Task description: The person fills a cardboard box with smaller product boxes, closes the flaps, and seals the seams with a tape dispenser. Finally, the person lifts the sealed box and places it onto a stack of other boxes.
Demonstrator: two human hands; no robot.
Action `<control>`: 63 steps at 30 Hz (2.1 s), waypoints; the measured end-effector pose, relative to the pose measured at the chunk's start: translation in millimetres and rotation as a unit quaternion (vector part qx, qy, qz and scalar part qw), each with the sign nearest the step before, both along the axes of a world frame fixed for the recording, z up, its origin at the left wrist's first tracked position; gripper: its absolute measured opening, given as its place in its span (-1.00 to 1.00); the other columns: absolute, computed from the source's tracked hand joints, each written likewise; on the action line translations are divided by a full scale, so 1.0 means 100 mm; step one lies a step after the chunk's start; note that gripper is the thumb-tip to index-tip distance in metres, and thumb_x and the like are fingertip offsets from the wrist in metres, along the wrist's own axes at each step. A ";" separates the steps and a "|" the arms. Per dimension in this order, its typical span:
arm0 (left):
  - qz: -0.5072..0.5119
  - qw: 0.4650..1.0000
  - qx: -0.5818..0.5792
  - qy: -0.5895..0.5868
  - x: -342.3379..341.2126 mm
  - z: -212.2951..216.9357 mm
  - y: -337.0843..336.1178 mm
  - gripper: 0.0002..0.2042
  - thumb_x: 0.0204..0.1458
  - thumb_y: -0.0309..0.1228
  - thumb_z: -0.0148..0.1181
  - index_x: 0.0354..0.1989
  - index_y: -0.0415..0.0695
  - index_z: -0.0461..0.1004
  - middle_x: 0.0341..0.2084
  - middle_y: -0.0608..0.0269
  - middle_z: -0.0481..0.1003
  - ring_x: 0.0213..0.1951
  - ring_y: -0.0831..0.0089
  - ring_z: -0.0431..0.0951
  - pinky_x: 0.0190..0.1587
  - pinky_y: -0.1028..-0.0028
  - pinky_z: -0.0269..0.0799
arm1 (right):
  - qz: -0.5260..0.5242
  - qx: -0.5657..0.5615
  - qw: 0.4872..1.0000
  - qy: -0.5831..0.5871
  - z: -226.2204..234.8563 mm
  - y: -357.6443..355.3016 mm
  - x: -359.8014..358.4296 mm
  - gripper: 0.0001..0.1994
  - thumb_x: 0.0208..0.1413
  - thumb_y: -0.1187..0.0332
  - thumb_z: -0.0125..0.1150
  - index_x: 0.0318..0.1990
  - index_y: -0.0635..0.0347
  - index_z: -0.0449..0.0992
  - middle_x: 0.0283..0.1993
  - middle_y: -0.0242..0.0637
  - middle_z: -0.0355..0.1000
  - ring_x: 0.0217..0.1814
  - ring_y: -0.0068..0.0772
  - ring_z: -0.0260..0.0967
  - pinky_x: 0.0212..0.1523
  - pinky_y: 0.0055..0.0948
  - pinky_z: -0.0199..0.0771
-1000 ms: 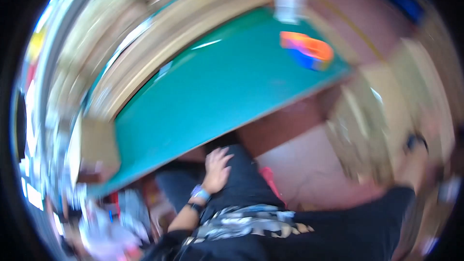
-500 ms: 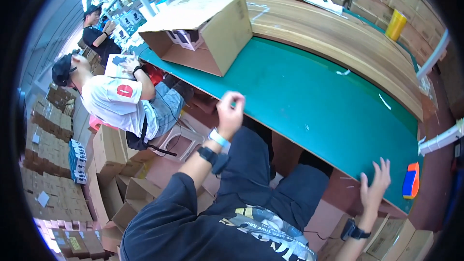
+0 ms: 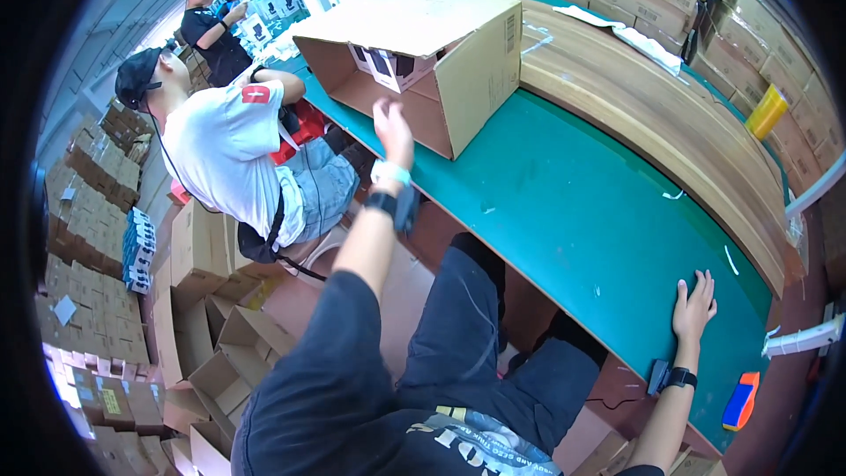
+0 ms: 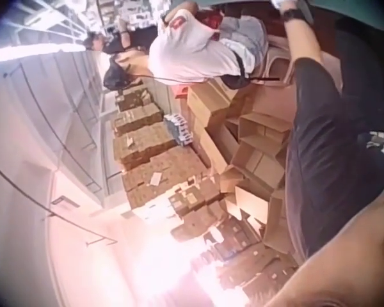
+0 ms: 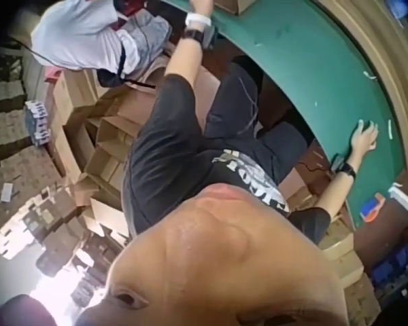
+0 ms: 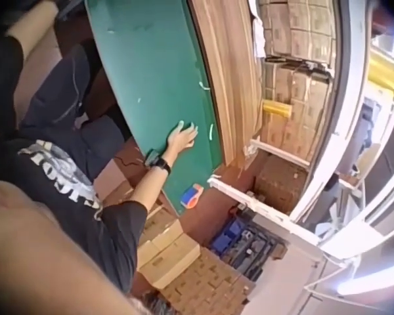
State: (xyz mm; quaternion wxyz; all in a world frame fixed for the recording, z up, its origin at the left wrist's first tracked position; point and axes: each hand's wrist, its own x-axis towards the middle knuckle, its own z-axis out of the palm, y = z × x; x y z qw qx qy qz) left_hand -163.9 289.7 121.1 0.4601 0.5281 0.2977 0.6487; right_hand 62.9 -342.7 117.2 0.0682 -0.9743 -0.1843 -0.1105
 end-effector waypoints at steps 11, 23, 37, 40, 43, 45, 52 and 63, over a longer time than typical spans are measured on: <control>-0.098 0.971 0.044 0.213 0.38 -0.32 1.55 -0.20 0.03 -0.20 0.24 0.36 -0.41 0.05 0.32 -0.43 0.10 0.40 -0.07 0.10 0.41 0.26 0.03 | 0.016 0.017 1.000 -0.001 -0.16 -0.13 0.12 -0.51 0.31 0.07 0.00 0.32 0.05 0.25 0.50 -0.17 0.05 0.55 -0.18 -0.05 0.44 0.00 -0.21; -0.091 0.970 0.172 0.149 -0.25 0.09 -1.25 -0.93 0.02 -0.58 0.18 -0.37 -0.17 0.42 -0.40 0.16 0.44 -0.33 0.31 0.45 -0.21 0.33 0.39 | 0.023 -0.026 0.997 -0.064 -0.29 -0.23 0.20 -0.54 0.33 0.10 -0.02 0.29 0.09 0.26 0.45 -0.17 0.12 0.50 -0.13 0.01 0.40 -0.01 -0.13; -0.252 0.782 0.420 0.386 1.28 -0.15 -2.02 -0.55 0.03 -0.24 0.24 0.02 -0.29 0.39 0.13 -0.17 0.31 0.29 -0.15 0.15 0.34 0.01 0.06 | -0.009 0.009 0.993 -0.114 -0.24 -0.10 0.70 -0.52 0.29 0.06 0.06 0.23 0.14 0.30 0.32 -0.10 0.22 0.41 -0.02 0.09 0.35 -0.05 0.05; -0.252 0.796 0.400 0.378 1.27 -0.07 -2.05 -0.55 0.01 -0.24 0.24 0.00 -0.30 0.40 0.09 -0.15 0.32 0.27 -0.12 0.17 0.34 0.02 0.05 | -0.019 -0.025 0.984 -0.174 -0.34 -0.12 0.65 -0.52 0.29 0.07 0.06 0.23 0.15 0.30 0.30 -0.10 0.24 0.38 -0.02 0.12 0.33 -0.06 0.08; -0.254 0.799 0.384 0.387 1.24 0.03 -2.11 -0.56 -0.01 -0.24 0.24 -0.03 -0.29 0.41 0.06 -0.13 0.33 0.24 -0.10 0.18 0.34 0.03 0.02 | 0.009 0.074 0.988 -0.138 -0.33 -0.30 0.76 -0.55 0.28 0.08 0.09 0.17 0.19 0.35 0.24 -0.11 0.30 0.32 -0.01 0.20 0.30 -0.06 0.12; -0.255 0.789 0.382 0.408 1.25 0.07 -2.14 -0.57 -0.03 -0.24 0.24 -0.06 -0.28 0.43 0.03 -0.11 0.34 0.21 -0.08 0.19 0.34 0.02 -0.01 | 0.016 0.068 0.991 -0.111 -0.37 -0.31 0.79 -0.56 0.28 0.08 0.09 0.16 0.20 0.36 0.23 -0.10 0.31 0.31 0.00 0.21 0.30 -0.07 0.13; -0.182 0.776 0.425 0.430 1.26 -0.02 -2.08 -0.60 -0.04 -0.23 0.23 -0.09 -0.25 0.46 -0.03 -0.05 0.38 0.17 -0.03 0.23 0.31 -0.03 -0.04 | 0.047 0.088 0.993 -0.070 -0.38 -0.27 0.85 -0.59 0.28 0.10 0.09 0.09 0.25 0.40 0.17 -0.07 0.33 0.26 0.03 0.23 0.29 -0.15 0.19; -0.243 0.792 0.371 0.420 1.29 -0.06 -2.05 -0.68 -0.05 -0.26 0.23 -0.19 -0.23 0.49 -0.15 0.04 0.45 0.02 0.13 0.35 0.22 0.14 0.10 | 0.035 0.064 0.994 -0.080 -0.42 -0.26 0.83 -0.57 0.31 0.09 0.04 0.12 0.26 0.39 0.18 -0.07 0.32 0.34 0.02 0.12 0.32 -0.11 0.14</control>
